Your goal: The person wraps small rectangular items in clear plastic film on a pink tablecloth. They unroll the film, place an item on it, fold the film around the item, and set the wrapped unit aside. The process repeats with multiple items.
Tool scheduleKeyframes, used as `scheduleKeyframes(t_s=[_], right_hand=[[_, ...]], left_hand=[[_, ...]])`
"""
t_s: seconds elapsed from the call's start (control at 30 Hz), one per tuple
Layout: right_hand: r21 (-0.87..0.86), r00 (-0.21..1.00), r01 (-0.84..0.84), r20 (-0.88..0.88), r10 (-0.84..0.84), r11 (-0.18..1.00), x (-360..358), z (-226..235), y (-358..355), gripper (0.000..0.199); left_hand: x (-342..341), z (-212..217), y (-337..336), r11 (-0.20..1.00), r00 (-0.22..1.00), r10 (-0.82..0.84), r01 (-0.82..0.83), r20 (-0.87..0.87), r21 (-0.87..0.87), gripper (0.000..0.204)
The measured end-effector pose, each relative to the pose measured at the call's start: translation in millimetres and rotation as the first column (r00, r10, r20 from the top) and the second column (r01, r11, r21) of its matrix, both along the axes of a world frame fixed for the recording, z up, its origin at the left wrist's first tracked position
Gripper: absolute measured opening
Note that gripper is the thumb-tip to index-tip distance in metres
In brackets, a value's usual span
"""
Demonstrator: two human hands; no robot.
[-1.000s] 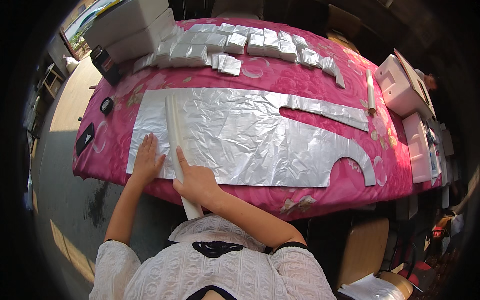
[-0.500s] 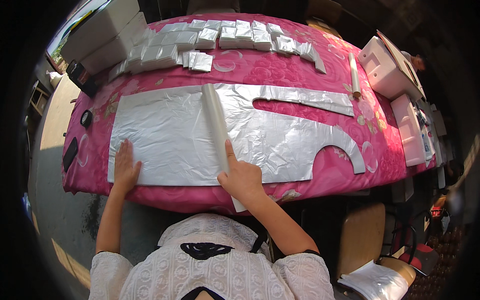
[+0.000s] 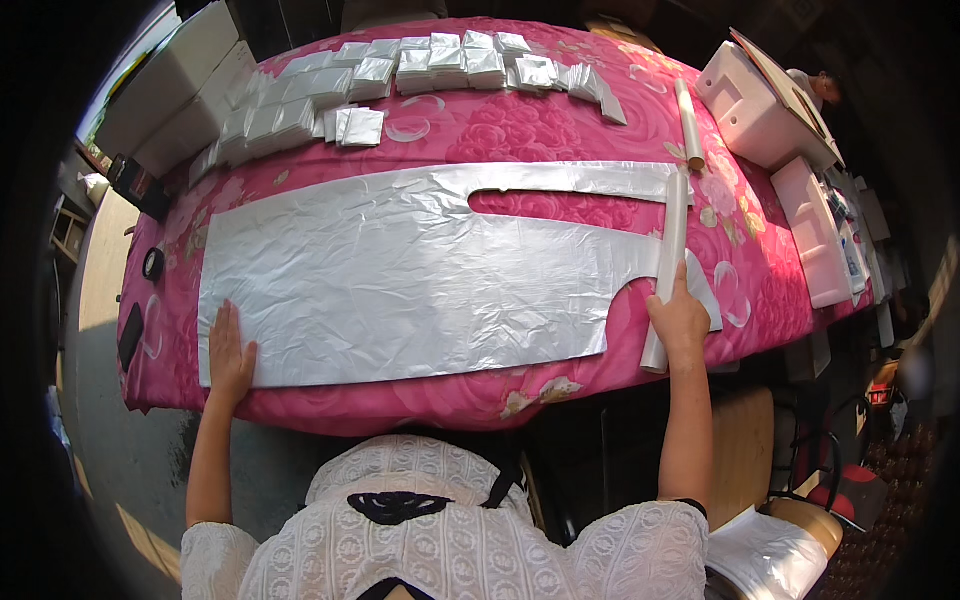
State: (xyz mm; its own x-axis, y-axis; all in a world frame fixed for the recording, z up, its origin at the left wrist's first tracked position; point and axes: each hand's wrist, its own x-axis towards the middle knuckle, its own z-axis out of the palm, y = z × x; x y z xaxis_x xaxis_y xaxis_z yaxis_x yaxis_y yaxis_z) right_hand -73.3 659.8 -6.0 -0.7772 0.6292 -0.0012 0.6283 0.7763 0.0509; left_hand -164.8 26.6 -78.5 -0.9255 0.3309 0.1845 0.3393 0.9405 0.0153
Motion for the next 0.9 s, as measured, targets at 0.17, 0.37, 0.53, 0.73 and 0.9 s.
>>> scheduleKeyframes(t_s=[0.17,0.37,0.53,0.73,0.9], right_hand=[[-0.032,0.982,0.177,-0.068,-0.179,0.984,30.8,0.4,62.4,0.077],[-0.441,0.926,-0.333,-0.318,0.202,0.833,19.8,21.9,-93.3,0.075],[-0.536,0.824,-0.545,-0.203,0.529,0.644,4.7,1.4,-207.3,0.08],[-0.232,0.693,-0.717,-0.336,0.638,0.657,-10.6,2.6,-191.9,0.061],[0.002,0.707,-0.667,-0.313,0.634,0.745,-33.9,-52.7,-67.8,0.05]], left_hand=[[-1.9,0.1,2.4,1.0,1.0,-0.001,0.001,0.026,0.004,0.067],[0.9,46.4,98.0,0.952,0.971,-0.24,0.238,-0.013,0.195,0.068],[10.3,56.4,227.9,0.674,0.789,-0.604,0.434,0.108,0.597,0.064],[15.6,32.0,261.4,0.705,0.803,-0.589,0.457,0.089,0.542,0.067],[18.3,35.5,271.6,0.721,0.812,-0.569,0.417,0.129,0.554,0.068]])
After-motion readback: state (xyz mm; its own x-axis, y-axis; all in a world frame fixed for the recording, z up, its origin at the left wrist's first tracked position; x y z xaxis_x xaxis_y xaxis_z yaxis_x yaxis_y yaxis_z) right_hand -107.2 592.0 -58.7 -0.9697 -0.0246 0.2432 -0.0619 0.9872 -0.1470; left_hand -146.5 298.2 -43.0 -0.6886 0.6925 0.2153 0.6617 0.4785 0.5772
